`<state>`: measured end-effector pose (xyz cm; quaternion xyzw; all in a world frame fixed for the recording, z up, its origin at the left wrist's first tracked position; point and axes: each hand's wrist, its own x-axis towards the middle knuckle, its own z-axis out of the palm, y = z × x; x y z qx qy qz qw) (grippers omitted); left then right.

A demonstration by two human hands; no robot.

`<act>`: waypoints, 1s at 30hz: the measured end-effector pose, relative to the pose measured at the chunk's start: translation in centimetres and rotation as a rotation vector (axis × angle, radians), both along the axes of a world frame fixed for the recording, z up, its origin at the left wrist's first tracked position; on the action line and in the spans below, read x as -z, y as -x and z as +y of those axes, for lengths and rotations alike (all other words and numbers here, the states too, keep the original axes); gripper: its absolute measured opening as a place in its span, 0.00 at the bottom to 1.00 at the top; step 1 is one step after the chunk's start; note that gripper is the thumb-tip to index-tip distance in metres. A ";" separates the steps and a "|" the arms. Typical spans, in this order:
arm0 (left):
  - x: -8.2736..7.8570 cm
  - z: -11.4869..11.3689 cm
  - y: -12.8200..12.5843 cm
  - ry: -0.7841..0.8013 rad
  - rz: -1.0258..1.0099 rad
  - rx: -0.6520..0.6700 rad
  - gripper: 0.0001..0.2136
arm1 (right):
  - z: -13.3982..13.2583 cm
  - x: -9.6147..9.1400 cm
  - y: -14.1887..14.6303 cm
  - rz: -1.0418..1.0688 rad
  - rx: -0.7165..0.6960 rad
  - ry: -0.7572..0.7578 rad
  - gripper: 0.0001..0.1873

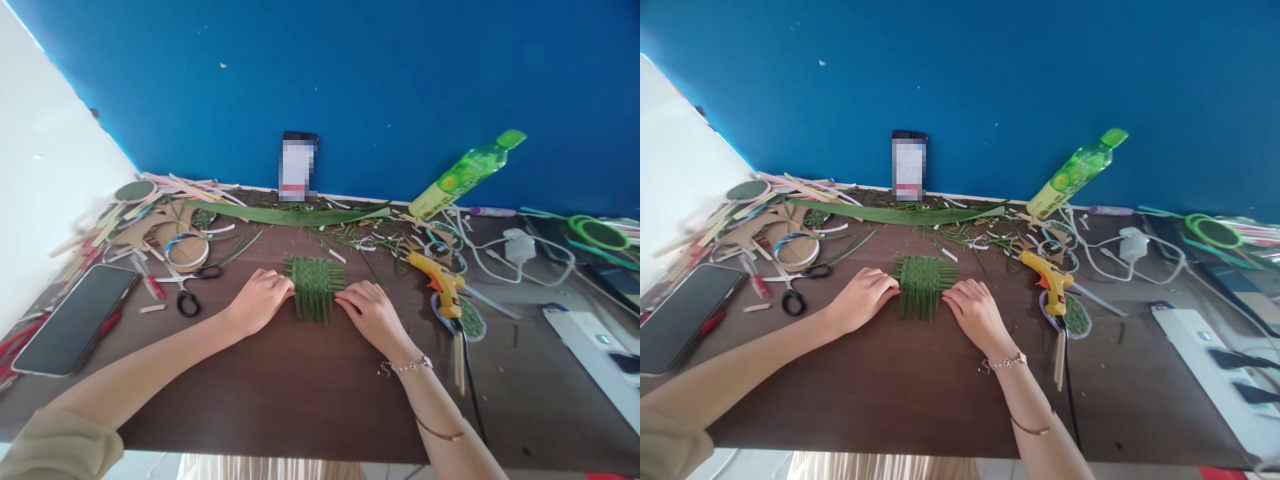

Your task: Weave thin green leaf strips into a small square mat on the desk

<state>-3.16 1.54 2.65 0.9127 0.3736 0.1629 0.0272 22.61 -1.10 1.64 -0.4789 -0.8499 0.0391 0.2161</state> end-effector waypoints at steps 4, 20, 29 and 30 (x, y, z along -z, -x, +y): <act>-0.9 -0.7 0.1 -0.024 0.208 0.023 0.07 | -0.1 -0.4 0.0 -0.075 -0.043 -0.031 0.10; -0.9 -1.9 -0.3 -0.454 0.220 0.090 0.11 | -0.4 -0.9 -0.6 -0.058 -0.154 -0.068 0.11; -1.3 -1.8 -0.4 -0.464 0.271 0.139 0.09 | -0.9 -1.2 -0.1 -0.107 -0.176 -0.075 0.13; -1.2 -1.7 -0.4 -0.467 0.277 0.132 0.09 | -0.9 -1.3 0.0 -0.118 -0.174 -0.084 0.13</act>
